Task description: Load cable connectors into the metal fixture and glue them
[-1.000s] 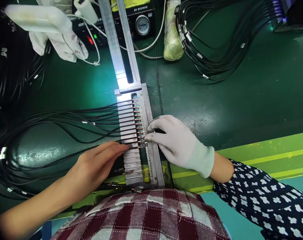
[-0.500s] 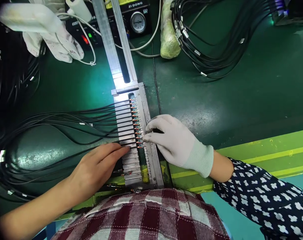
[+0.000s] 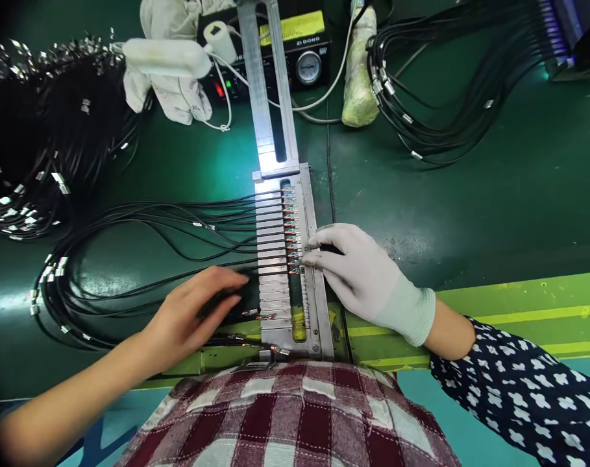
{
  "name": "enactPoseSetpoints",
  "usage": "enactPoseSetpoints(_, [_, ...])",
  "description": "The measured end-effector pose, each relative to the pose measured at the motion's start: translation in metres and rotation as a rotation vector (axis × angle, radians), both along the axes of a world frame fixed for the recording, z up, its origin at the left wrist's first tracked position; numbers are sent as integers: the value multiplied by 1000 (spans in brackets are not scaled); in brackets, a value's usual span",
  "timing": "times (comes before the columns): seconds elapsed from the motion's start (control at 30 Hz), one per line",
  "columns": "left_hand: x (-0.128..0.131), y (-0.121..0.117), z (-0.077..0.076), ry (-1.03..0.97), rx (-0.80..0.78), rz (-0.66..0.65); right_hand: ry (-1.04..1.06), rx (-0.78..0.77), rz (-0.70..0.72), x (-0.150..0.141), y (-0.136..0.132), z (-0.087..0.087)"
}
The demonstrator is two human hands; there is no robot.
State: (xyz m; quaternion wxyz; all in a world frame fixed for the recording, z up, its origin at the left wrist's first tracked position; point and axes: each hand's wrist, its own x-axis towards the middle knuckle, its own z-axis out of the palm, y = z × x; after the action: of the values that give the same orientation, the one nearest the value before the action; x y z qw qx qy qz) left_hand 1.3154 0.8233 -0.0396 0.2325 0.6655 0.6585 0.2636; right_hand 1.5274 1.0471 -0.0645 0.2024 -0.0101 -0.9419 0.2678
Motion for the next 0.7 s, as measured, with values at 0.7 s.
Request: enactPoseSetpoints(0.7, [6,-10,0,5,196,589,-65,-56,-35,2,-2,2])
